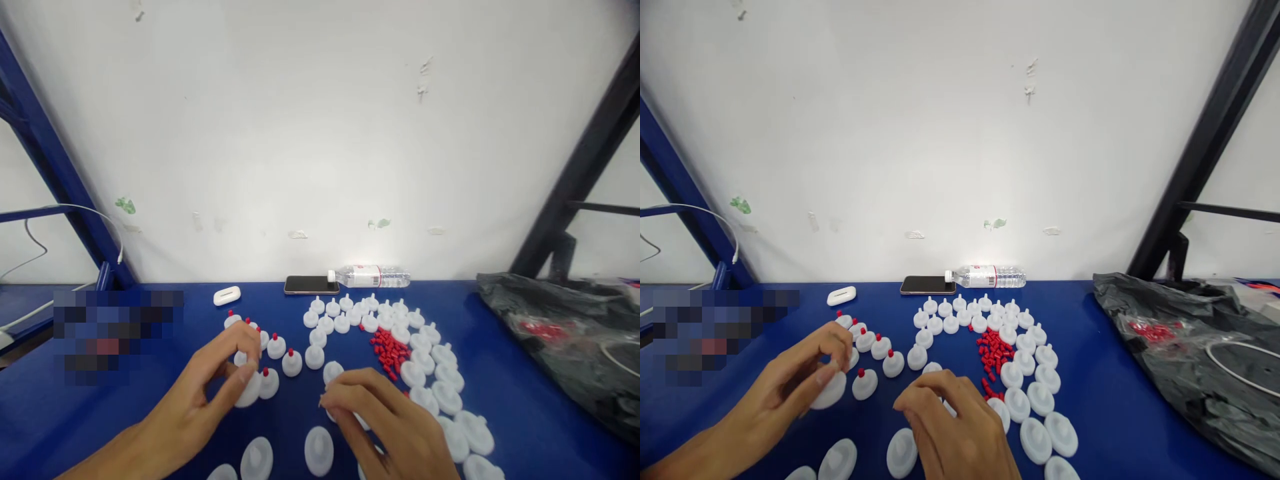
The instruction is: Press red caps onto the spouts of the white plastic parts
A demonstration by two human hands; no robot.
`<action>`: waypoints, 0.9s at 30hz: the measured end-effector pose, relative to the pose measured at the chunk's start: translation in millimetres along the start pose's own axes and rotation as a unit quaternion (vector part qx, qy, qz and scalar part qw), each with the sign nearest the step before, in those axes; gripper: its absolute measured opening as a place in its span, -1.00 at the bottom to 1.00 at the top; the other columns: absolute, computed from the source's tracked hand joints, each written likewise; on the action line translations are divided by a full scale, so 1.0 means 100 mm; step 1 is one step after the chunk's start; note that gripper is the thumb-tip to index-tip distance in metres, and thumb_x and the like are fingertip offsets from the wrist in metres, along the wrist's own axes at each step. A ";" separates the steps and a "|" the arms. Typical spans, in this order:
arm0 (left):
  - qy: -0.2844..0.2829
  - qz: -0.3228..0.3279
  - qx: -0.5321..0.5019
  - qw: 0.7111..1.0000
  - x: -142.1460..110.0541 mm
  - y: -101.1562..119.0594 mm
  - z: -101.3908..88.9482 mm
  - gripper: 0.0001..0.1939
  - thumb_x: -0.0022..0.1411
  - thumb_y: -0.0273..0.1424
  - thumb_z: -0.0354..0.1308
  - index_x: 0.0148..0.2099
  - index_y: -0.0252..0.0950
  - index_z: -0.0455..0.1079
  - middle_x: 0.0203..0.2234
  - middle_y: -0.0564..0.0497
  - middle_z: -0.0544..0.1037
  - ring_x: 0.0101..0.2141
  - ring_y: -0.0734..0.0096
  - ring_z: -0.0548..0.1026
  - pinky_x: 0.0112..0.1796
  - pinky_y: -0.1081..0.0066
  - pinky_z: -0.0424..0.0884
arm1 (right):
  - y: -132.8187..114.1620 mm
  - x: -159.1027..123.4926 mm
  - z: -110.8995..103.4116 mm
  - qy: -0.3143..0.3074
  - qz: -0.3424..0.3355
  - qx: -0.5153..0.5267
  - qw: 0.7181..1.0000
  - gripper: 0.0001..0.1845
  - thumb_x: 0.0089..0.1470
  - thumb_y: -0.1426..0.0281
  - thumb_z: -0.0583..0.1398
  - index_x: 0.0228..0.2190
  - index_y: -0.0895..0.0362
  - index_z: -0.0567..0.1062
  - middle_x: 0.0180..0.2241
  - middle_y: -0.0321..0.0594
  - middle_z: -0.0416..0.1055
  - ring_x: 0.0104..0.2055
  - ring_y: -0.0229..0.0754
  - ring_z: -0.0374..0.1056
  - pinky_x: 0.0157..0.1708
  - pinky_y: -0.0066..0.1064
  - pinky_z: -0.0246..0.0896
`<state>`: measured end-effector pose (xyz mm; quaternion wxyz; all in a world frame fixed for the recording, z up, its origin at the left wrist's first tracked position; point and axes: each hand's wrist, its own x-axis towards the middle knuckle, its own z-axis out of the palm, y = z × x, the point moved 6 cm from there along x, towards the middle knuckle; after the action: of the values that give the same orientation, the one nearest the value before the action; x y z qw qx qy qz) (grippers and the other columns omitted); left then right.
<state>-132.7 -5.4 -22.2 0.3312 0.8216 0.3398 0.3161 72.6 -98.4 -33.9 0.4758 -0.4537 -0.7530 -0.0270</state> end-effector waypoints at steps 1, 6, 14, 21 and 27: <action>0.010 -0.021 -0.040 0.999 0.00 -0.05 -0.02 -0.65 0.50 -0.09 -0.10 -0.22 -0.21 0.29 -0.27 -0.01 0.46 -0.48 0.48 0.36 -0.54 0.51 0.36 | -0.01 0.00 0.00 0.003 -0.003 -0.006 1.000 -0.79 0.29 0.48 0.16 -0.19 -0.02 0.57 -0.25 -0.30 0.60 -0.30 -0.26 0.57 -0.26 -0.53 0.48; 0.018 -0.079 -0.119 0.990 0.04 -0.35 -0.01 -0.66 0.47 -0.04 -0.02 -0.18 -0.20 0.30 -0.40 0.07 0.45 -0.62 0.56 0.31 -0.69 0.57 0.24 | -0.04 0.01 0.01 0.012 -0.025 -0.030 0.999 -0.72 0.25 0.56 0.14 -0.24 -0.02 0.58 -0.29 -0.32 0.62 -0.32 -0.25 0.58 -0.27 -0.53 0.50; 0.010 0.041 -0.019 0.999 0.12 -0.24 -0.04 -0.54 0.20 0.11 0.27 -0.26 -0.21 0.48 -0.37 0.04 0.47 -0.33 0.34 0.40 -0.32 0.42 0.36 | -0.01 -0.01 0.03 -0.005 -0.007 0.039 0.999 -0.72 0.23 0.58 0.18 -0.16 -0.04 0.54 -0.19 -0.34 0.61 -0.25 -0.27 0.58 -0.20 -0.56 0.48; -0.098 -0.061 0.014 0.993 0.21 0.15 0.21 -0.57 0.43 0.06 -0.06 -0.23 -0.20 0.26 -0.52 0.16 0.27 -0.50 0.43 0.20 -0.48 0.44 0.15 | -0.03 0.04 -0.13 0.058 0.016 0.108 0.992 -0.76 0.23 0.60 0.19 -0.21 0.00 0.52 -0.24 -0.33 0.60 -0.22 -0.28 0.57 -0.16 -0.59 0.45; -0.131 0.012 0.124 0.984 0.15 0.41 0.33 -0.63 0.49 -0.03 -0.17 -0.02 -0.13 0.32 -0.37 0.09 0.43 -0.39 0.36 0.33 -0.36 0.42 0.32 | -0.01 0.08 -0.24 0.084 0.018 0.115 0.990 -0.77 0.18 0.62 0.23 -0.29 0.02 0.52 -0.27 -0.35 0.61 -0.22 -0.29 0.57 -0.17 -0.60 0.45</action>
<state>-84.8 -27.5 -5.8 0.2646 0.8947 0.3197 0.1653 87.2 -105.4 -14.2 0.5864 -0.4055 -0.7006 0.0299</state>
